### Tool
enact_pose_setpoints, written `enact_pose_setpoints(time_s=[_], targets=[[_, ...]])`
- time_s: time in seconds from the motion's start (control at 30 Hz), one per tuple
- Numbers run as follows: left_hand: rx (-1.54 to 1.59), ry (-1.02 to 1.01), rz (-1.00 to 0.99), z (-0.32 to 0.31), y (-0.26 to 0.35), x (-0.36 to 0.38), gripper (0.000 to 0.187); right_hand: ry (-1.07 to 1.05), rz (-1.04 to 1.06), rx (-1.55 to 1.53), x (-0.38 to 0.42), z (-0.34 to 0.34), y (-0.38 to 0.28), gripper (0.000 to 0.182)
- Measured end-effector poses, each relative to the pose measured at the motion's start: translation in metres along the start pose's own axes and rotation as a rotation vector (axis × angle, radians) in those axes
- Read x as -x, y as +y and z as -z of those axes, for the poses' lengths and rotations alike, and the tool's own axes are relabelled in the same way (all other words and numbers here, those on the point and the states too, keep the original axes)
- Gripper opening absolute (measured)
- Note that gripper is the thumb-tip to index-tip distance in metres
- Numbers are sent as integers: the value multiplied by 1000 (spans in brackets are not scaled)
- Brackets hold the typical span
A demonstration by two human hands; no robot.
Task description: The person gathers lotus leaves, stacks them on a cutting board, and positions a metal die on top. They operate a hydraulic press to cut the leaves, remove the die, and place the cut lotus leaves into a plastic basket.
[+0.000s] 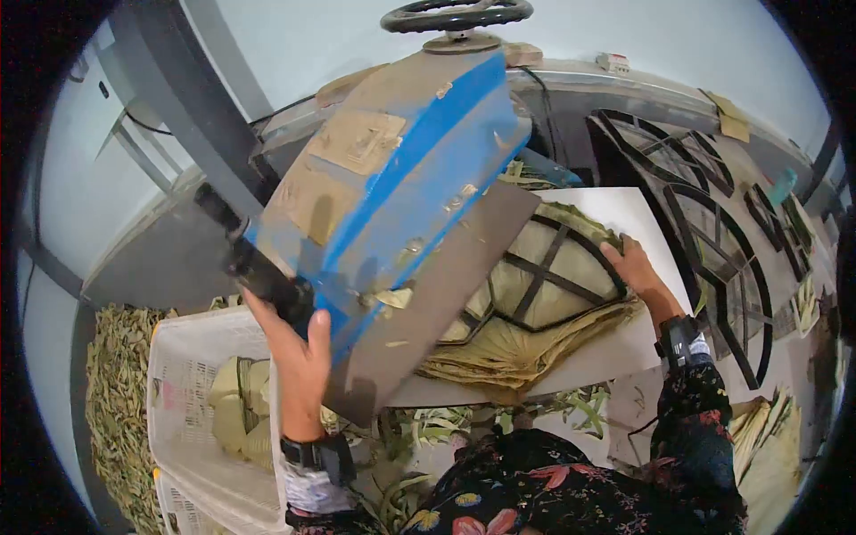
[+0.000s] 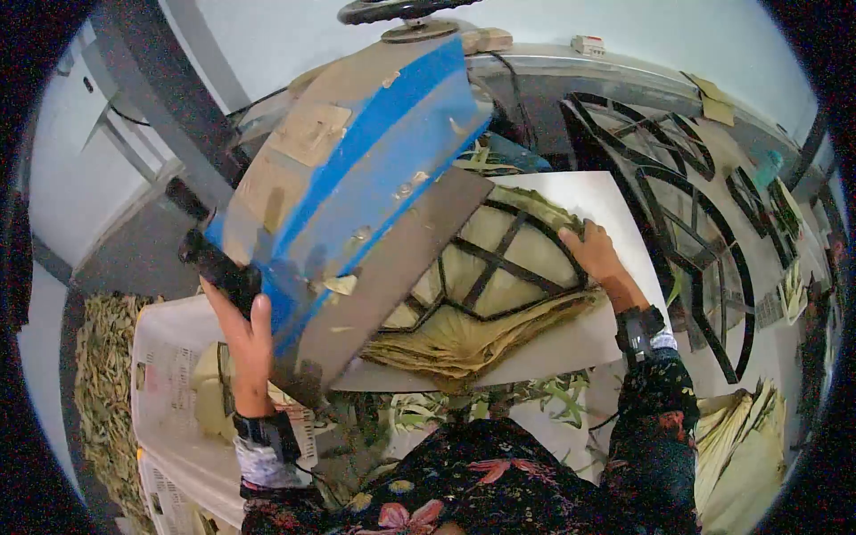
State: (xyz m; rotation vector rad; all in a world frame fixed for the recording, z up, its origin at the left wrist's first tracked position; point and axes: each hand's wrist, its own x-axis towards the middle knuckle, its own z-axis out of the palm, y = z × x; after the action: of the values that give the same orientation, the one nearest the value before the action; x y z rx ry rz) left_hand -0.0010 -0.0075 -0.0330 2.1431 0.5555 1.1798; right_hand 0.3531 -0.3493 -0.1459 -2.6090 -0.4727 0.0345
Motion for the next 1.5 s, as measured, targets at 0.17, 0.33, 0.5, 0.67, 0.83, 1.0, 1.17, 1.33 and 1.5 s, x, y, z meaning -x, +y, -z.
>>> enact_pose_setpoints(time_s=[0.17,0.33,0.5,0.67,0.83,1.0,1.17,1.33,1.5], targets=[[-655,-576,-535,-39,21,58,78,-53,1,74,7,7,-28,78],[-304,-644,-628,-102,9,109,60,-62,72,-41,1,10,-26,67],[-325,-645,-649,-105,13,102,69,-278,41,-553,-6,9,-20,46],[-256,-666,-574,-108,8,97,69,-354,3,-836,3,50,-54,33],[-271,-620,-486,-97,3,91,70,-202,283,-1041,38,110,-133,25],[-343,-523,-369,-23,13,124,68,128,1348,-160,112,90,-161,40],[-603,-574,184,91,-36,304,59,-850,1528,-306,192,-15,-166,33],[-850,-1380,788,169,-93,471,34,-779,1544,-249,167,-31,-142,42],[-463,-1271,309,24,8,234,31,-78,1007,-149,72,-20,-129,39]])
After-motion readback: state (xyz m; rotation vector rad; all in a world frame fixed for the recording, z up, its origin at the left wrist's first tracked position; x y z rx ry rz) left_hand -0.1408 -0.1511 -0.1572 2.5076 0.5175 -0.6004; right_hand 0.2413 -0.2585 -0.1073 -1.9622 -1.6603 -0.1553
